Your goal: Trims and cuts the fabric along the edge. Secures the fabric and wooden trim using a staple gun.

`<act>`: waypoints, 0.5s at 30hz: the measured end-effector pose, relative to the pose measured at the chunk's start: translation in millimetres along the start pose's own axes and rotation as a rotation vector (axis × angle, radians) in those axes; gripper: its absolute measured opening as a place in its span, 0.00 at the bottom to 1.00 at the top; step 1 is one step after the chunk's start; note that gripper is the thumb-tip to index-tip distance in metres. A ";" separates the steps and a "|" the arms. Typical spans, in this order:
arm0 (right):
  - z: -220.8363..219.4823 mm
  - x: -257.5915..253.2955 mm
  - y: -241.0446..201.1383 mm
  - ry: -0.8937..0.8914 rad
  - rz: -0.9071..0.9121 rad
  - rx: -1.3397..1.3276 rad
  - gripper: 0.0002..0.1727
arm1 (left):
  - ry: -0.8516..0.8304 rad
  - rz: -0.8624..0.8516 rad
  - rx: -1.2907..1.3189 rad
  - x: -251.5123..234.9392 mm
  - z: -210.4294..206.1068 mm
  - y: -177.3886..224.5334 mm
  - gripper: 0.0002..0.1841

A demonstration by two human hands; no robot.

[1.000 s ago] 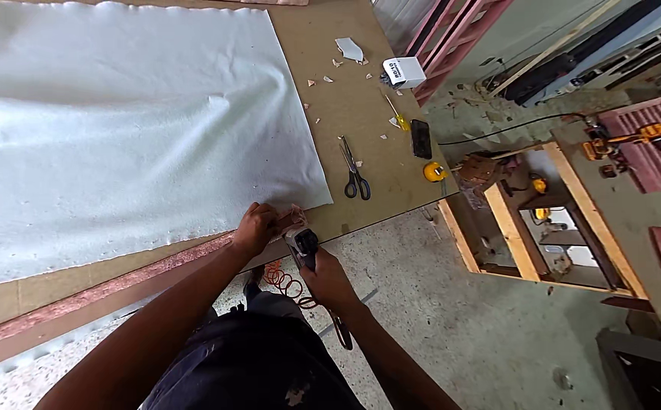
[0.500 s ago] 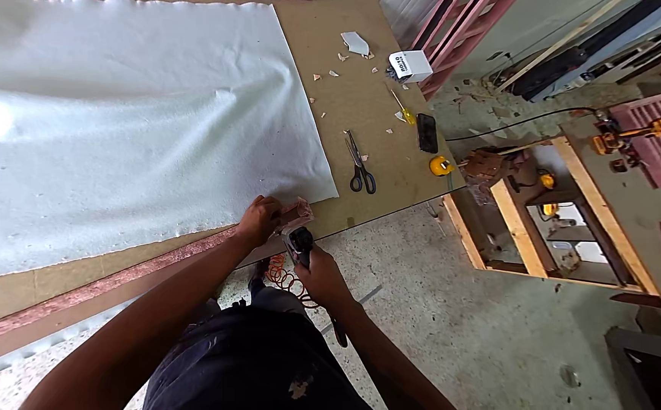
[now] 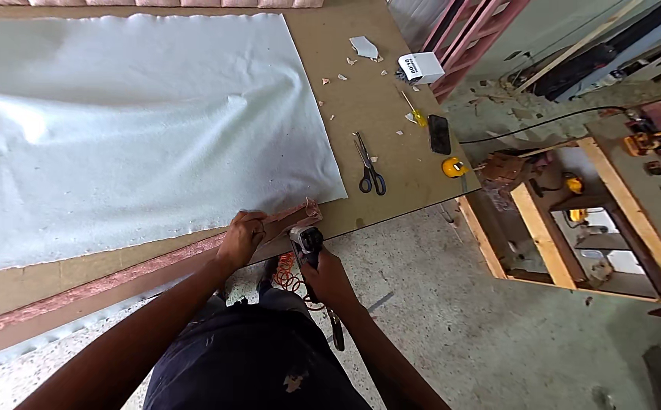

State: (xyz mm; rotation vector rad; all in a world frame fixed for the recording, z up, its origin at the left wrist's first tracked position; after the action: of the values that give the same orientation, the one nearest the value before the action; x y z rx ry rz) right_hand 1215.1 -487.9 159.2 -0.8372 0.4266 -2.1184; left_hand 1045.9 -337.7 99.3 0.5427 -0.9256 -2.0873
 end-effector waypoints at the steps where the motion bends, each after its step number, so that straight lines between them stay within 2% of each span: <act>1: -1.4 1.6 0.8 0.004 0.004 -0.002 0.17 | -0.018 -0.023 -0.022 -0.2 -0.5 1.1 0.08; 5: -9.0 4.4 -8.3 0.018 0.031 0.017 0.18 | -0.001 -0.081 -0.031 1.5 4.2 -1.6 0.06; 9: -13.9 3.8 -12.3 0.047 0.024 0.027 0.17 | -0.021 -0.173 -0.234 17.5 1.1 11.4 0.21; 12: -16.5 3.4 -15.8 0.043 0.001 0.044 0.17 | 0.065 -0.149 -0.223 17.0 -4.0 9.3 0.10; 15: -15.9 3.6 -11.1 0.033 -0.018 -0.004 0.17 | 0.068 -0.058 -0.126 14.2 -7.8 6.1 0.07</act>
State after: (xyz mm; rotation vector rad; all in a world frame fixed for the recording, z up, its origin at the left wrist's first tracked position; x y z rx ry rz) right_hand 1196.2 -483.5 155.2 -0.8116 0.4423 -2.1514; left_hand 1045.1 -354.9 98.0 0.5763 -0.7422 -2.1482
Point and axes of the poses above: each hand's wrist, its own x-axis away from the middle knuckle, its own z-axis out of the back of the hand, y = z × x, the point moved 8 cm from there along -x, towards the middle knuckle, and after that the axes turned 8 degrees about y, right-handed, at the moved point
